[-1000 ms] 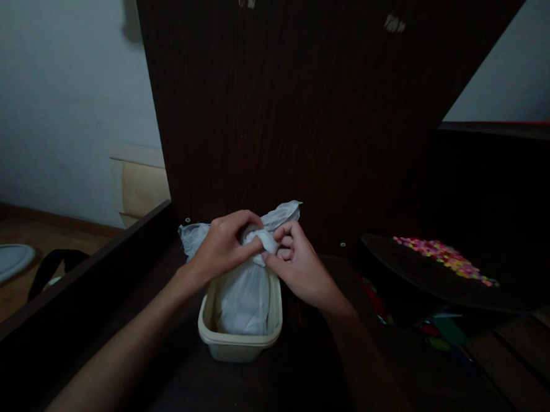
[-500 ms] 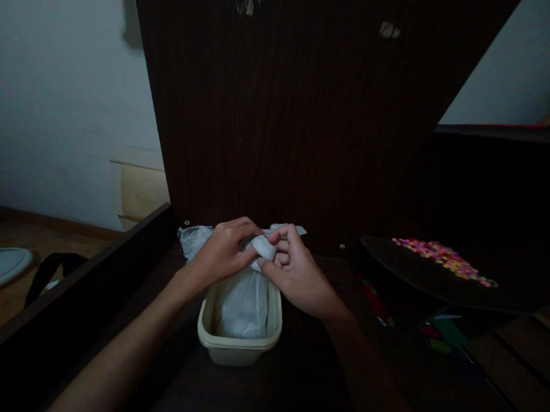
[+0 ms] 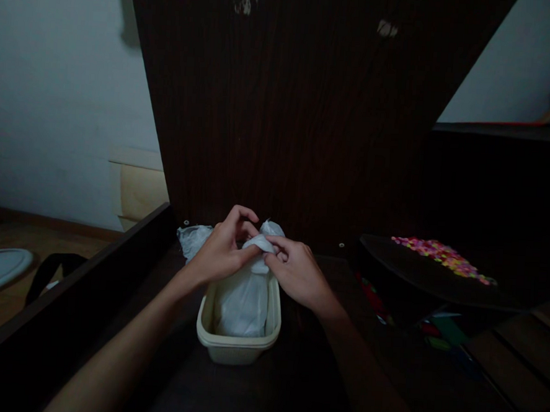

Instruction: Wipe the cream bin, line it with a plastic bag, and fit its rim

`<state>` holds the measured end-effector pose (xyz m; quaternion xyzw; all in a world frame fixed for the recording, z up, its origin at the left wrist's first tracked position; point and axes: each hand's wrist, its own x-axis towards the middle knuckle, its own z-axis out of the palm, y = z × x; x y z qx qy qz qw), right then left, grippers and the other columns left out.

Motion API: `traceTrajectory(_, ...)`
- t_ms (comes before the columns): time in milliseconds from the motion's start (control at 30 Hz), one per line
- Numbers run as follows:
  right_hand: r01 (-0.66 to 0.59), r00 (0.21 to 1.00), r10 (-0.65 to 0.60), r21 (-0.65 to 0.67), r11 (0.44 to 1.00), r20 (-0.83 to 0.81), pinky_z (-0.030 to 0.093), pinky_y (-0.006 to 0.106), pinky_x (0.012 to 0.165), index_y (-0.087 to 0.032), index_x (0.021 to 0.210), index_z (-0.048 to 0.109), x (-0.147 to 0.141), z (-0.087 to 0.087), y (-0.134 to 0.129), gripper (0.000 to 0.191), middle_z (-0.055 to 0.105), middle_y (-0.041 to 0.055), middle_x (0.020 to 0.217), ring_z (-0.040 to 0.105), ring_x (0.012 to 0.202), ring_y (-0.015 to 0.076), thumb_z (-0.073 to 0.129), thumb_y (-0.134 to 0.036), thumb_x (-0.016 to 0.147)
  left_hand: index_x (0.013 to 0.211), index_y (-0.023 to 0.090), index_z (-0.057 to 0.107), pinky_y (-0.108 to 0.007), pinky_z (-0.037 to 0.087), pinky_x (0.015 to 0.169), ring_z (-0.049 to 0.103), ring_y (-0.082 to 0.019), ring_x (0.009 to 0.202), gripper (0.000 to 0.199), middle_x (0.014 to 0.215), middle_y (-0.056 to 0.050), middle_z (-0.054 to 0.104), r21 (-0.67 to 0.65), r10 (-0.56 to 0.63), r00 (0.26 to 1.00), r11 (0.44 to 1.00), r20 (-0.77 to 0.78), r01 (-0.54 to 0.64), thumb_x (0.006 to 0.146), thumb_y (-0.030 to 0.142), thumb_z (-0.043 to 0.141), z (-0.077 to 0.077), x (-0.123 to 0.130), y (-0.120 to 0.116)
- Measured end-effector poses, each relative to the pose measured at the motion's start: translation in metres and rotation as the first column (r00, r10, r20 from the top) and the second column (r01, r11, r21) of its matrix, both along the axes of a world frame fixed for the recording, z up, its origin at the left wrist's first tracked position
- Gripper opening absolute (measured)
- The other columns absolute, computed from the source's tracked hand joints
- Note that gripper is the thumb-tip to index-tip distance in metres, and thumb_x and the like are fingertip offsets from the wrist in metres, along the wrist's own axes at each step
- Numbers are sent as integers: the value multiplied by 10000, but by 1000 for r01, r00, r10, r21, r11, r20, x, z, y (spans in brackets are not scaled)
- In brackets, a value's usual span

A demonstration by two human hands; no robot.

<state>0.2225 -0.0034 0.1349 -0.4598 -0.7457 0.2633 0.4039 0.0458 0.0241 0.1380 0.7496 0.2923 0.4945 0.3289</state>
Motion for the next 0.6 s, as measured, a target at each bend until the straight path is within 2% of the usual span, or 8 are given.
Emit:
traceTrajectory(133, 1, 1000, 0, 43, 999, -10, 380, 275, 586, -171, 986, 728, 2, 3, -1, 230, 673, 13, 754, 544, 622, 140, 532, -152, 866, 1071, 224, 407, -242, 496, 658, 637, -123, 715, 408, 813, 30, 640, -117, -122, 989, 984, 87, 132, 822, 254, 729, 1, -1, 0)
traceTrajectory(267, -3, 998, 7, 63, 998, -70, 431, 285, 607, -199, 963, 694, 4, 2, 1, 178, 696, 31, 829, 618, 723, 176, 532, -172, 894, 1073, 232, 403, -248, 519, 703, 645, -126, 780, 420, 880, 15, 620, -133, -183, 972, 970, 148, 203, 811, 225, 731, 3, -1, -1)
traceTrajectory(467, -16, 992, 20, 37, 999, -123, 431, 279, 580, -220, 921, 655, 4, -2, 4, 124, 636, 13, 751, 594, 683, 167, 540, -175, 912, 1034, 216, 459, -249, 533, 721, 623, -122, 818, 413, 993, -13, 570, -56, -150, 981, 986, 125, 158, 741, 155, 743, 5, 0, 0)
traceTrajectory(600, -28, 993, 29, 14, 1000, -113, 433, 286, 578, -216, 932, 632, 3, -5, 6, 142, 605, 4, 693, 580, 646, 164, 493, -217, 960, 996, 191, 523, -267, 533, 753, 630, -141, 847, 329, 965, -15, 587, 26, -61, 998, 998, 14, 61, 736, 141, 718, 6, -3, 1)
